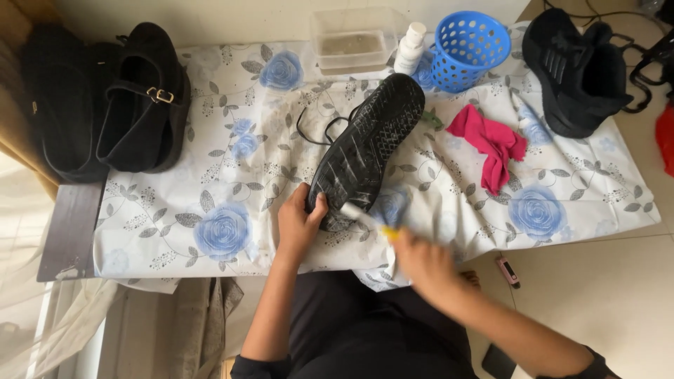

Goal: The person scrubs a black sneaker with a toothbrush, focusing on the sole and sides. They rotate the shoe to clean different areas and use a green brush on the upper part.

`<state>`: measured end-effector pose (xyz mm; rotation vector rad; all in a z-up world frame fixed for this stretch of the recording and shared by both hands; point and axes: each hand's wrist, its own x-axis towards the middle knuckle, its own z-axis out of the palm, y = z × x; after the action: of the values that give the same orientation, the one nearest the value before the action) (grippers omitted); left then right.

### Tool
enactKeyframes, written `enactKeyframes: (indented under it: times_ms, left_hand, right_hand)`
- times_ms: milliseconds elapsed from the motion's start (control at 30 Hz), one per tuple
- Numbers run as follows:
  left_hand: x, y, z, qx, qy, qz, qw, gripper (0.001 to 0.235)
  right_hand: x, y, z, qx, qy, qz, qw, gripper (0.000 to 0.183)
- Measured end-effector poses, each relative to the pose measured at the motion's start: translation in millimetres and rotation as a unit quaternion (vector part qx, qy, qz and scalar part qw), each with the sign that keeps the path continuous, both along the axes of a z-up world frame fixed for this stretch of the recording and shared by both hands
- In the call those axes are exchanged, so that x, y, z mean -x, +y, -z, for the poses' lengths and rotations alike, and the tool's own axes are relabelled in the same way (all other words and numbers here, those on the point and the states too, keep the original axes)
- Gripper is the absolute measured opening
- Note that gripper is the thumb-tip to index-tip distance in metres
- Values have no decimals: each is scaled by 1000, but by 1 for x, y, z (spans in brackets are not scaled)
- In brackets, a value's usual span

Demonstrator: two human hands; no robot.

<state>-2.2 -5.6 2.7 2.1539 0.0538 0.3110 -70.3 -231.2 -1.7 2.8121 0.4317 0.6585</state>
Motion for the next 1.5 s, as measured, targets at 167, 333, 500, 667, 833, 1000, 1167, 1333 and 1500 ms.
enactKeyframes:
  times_ms: [167, 333, 500, 667, 833, 1000, 1167, 1333, 1500]
  left_hand:
    - [1, 0, 0, 11, 1, 1, 1000, 32]
    - [-2, 1, 1, 3, 1, 12, 1000, 31]
    - [-1, 1, 0, 27, -1, 15, 1000, 28]
    - [2, -1, -10, 15, -9, 17, 1000, 28]
    - [-2, 2, -15, -5, 7, 63, 998, 31]
    - [-2, 5, 3, -5, -6, 33, 999, 29]
    - [-1, 5, 2, 2, 2, 33, 999, 28]
    - [0, 2, -1, -3, -15, 64, 998, 30]
    - [0, 3, 1, -8, -18, 51, 999, 30]
  right_hand:
    - [-13, -8, -2, -48, 6, 26, 999, 26]
    - [-3, -1, -1, 2, -16, 28, 999, 30]
    - [-14, 39, -36, -138, 97, 105, 980, 35]
    - [-19, 54, -35, -141, 88, 121, 979, 34]
    - [0, 41, -39, -88, 124, 119, 981, 35]
    - [-39, 65, -40, -84, 25, 126, 988, 31]
    - [9, 46, -31, -86, 78, 140, 983, 30]
    - [-19, 47, -36, -72, 38, 140, 987, 28]
    - [-22, 53, -36, -89, 30, 115, 989, 29]
